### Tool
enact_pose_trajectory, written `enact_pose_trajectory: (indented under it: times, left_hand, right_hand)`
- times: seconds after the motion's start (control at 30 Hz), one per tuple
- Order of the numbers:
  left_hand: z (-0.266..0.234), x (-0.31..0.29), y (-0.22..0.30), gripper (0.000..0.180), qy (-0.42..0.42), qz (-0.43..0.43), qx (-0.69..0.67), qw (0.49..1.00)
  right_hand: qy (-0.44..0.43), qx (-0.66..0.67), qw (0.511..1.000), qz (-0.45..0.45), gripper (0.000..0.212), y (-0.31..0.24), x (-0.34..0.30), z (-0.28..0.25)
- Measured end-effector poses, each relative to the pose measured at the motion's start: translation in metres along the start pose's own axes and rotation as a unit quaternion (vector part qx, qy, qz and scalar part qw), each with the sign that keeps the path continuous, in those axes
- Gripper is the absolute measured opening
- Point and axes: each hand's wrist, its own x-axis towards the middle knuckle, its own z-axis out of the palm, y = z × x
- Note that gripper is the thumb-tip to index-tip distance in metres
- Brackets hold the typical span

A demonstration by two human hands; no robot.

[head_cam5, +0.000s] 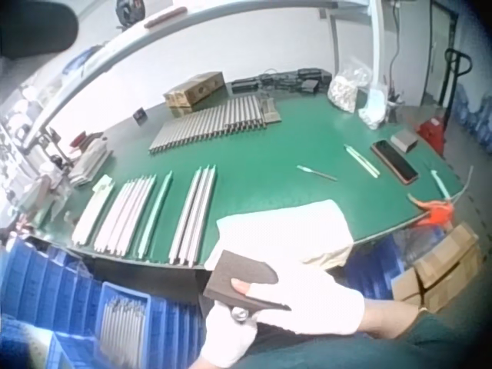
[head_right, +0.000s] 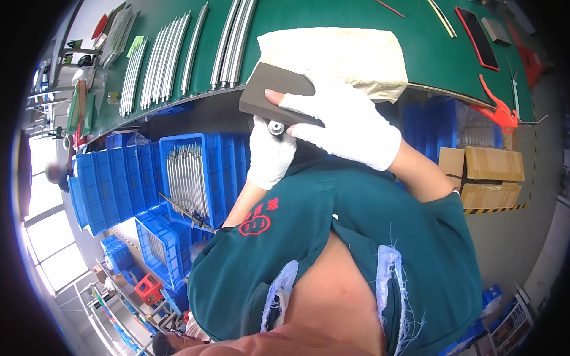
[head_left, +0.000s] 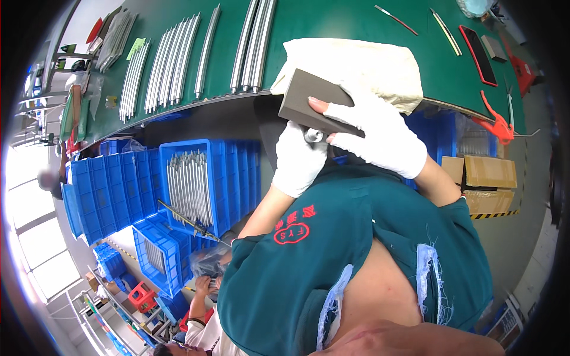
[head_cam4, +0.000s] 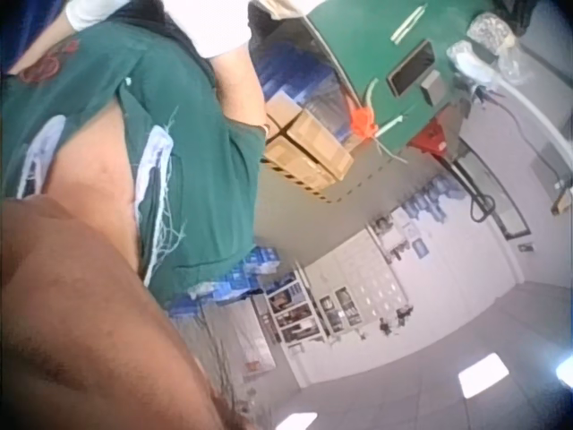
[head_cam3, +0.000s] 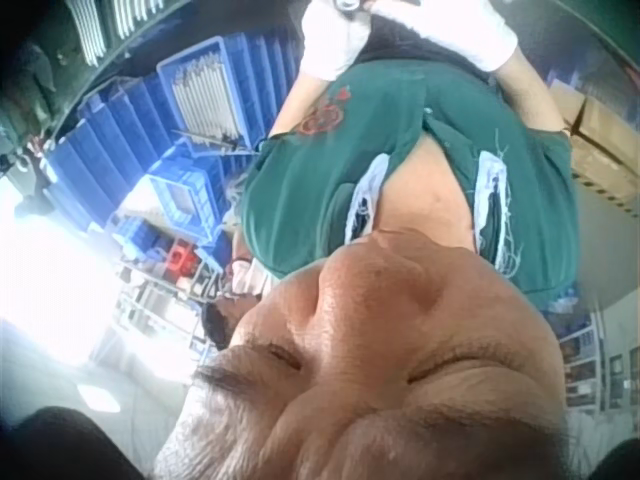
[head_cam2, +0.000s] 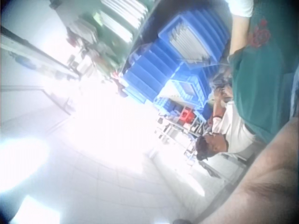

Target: Polishing the ends of metal rods using a sanding block and inspecting them.

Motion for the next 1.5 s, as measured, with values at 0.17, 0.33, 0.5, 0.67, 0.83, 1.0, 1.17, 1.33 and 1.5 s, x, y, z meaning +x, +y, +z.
enact_pose_trajectory:
  times: [0.17,0.33,0.5,0.67,0.83,1.0,1.17,1.33,1.5]
  left_hand:
    - [0.005,0.003,-0.022,0.027,0.091,-0.008,-0.009,0.996]
    - [0.004,0.006,-0.021,0.020,0.135,-0.003,-0.043,0.990]
    - [0.003,0.006,-0.012,0.022,0.116,-0.024,-0.085,0.989]
    - [0.004,0.008,-0.022,0.023,0.106,-0.051,-0.060,0.991]
    - [0.002,0.005,-0.042,0.016,0.030,-0.143,-0.318,0.937]
    - [0.004,0.015,-0.019,0.008,-0.061,-0.086,-0.116,0.988]
    - [0.003,0.013,-0.017,0.008,-0.108,-0.033,-0.037,0.993]
    - [-0.002,0.007,-0.019,0.004,-0.161,0.101,0.009,0.982]
    - [-0.026,0.001,-0.038,0.009,-0.052,0.083,-0.069,0.993]
  right_hand:
    - [0.005,-0.020,1.000,-0.013,0.058,0.011,-0.030,0.004]
    - [0.243,-0.108,0.960,0.085,0.055,0.062,-0.039,-0.033]
    - [0.282,-0.344,0.832,0.333,0.059,0.150,-0.054,-0.083]
    - [0.340,-0.418,0.822,0.185,0.057,0.141,-0.071,-0.078]
    - [0.190,0.210,0.938,0.200,0.024,0.106,-0.104,-0.027]
    - [0.507,0.433,0.664,0.340,0.028,0.167,-0.144,0.064]
    - [0.743,0.235,0.599,0.184,0.060,0.206,-0.148,0.004]
    - [0.792,0.317,0.491,0.175,0.027,0.206,-0.129,-0.039]
    - [0.800,0.182,0.563,0.100,0.005,0.201,-0.167,-0.031]
